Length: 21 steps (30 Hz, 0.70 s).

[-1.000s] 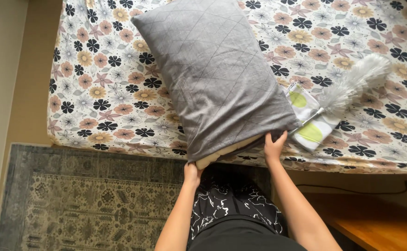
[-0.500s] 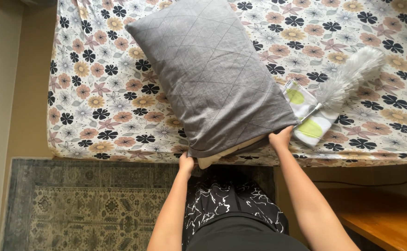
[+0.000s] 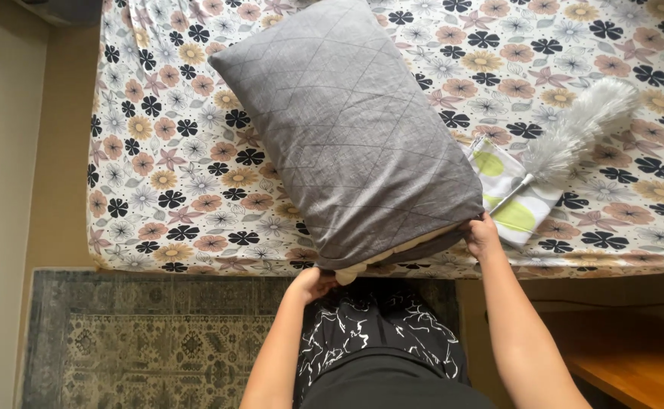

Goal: Remove a pillowcase from a pillow, fold the pillowcase, and clean the pillow using a duster.

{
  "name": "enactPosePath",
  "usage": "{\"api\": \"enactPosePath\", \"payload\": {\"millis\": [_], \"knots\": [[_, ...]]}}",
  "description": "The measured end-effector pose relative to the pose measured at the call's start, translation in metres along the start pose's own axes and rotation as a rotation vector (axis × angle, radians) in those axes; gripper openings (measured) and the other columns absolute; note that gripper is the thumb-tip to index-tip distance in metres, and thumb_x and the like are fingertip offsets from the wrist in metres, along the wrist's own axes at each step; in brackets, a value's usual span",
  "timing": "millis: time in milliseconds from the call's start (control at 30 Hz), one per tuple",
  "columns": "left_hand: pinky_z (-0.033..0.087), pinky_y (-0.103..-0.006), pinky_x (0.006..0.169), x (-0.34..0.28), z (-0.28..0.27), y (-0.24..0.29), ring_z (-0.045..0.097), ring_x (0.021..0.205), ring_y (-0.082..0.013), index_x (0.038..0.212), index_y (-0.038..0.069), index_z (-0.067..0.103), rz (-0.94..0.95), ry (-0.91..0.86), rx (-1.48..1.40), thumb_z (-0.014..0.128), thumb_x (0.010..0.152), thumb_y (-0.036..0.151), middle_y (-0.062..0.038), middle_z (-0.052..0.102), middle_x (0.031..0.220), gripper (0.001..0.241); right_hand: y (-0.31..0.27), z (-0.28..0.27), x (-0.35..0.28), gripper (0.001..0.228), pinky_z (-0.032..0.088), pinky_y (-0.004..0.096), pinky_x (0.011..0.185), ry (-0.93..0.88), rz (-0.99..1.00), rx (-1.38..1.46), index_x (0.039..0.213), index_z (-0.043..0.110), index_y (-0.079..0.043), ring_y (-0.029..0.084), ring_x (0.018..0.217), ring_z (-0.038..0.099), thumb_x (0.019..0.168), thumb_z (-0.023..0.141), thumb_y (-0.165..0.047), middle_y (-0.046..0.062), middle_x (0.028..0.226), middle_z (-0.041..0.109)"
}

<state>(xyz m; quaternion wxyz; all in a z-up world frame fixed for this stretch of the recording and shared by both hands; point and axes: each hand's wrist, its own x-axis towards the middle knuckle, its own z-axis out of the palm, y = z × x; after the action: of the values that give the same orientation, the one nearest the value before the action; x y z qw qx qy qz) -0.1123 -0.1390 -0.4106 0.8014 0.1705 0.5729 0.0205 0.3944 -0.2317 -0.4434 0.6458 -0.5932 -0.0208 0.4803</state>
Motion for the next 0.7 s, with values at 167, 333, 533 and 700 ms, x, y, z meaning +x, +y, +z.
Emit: {"api": "enactPosePath", "payload": {"millis": [167,333,533,700], "knots": [[0.048,-0.0348,0.074,-0.004,-0.033,0.008,0.063,0.082,-0.0206,0.114,0.009,0.066,0.101,0.043,-0.029,0.053,0.100,0.029,-0.006,0.071,0.089,0.027,-0.061,0.058,-0.097,0.073,0.055,0.034,0.086,-0.216,-0.041,0.089,0.144,0.048,-0.007,0.026,0.110,0.063,0.076,0.047,0.020,0.009,0.130,0.061],[0.051,-0.0331,0.075,-0.090,-0.044,0.036,0.059,0.088,-0.0181,0.118,0.011,0.063,0.234,0.124,-0.184,0.048,0.097,0.037,-0.008,0.066,0.105,0.036,-0.113,0.127,-0.185,0.075,0.054,0.033,0.091,-0.397,-0.122,0.087,0.147,0.046,-0.006,0.023,0.118,0.062,0.076,0.050,0.018,0.008,0.135,0.060],[0.055,-0.0372,0.094,-0.210,-0.023,0.049,0.065,0.112,-0.0199,0.137,0.003,0.055,0.949,0.263,-0.613,0.057,0.103,0.029,-0.007,0.068,0.125,0.043,-0.122,0.191,-0.229,0.066,0.056,0.040,0.098,-0.741,-0.195,-0.022,0.140,0.055,-0.001,0.024,0.115,0.065,0.078,0.059,0.021,0.010,0.128,0.065],[0.043,-0.0531,0.120,-0.335,0.078,0.073,0.053,0.137,-0.0316,0.166,0.017,-0.005,1.597,1.004,0.098,0.065,0.104,0.036,-0.025,0.026,0.153,0.096,-0.117,0.229,-0.243,0.056,0.053,0.040,0.098,-0.909,-0.007,0.284,0.135,0.062,-0.002,0.026,0.117,0.067,0.083,0.058,0.019,0.013,0.130,0.069]]}}
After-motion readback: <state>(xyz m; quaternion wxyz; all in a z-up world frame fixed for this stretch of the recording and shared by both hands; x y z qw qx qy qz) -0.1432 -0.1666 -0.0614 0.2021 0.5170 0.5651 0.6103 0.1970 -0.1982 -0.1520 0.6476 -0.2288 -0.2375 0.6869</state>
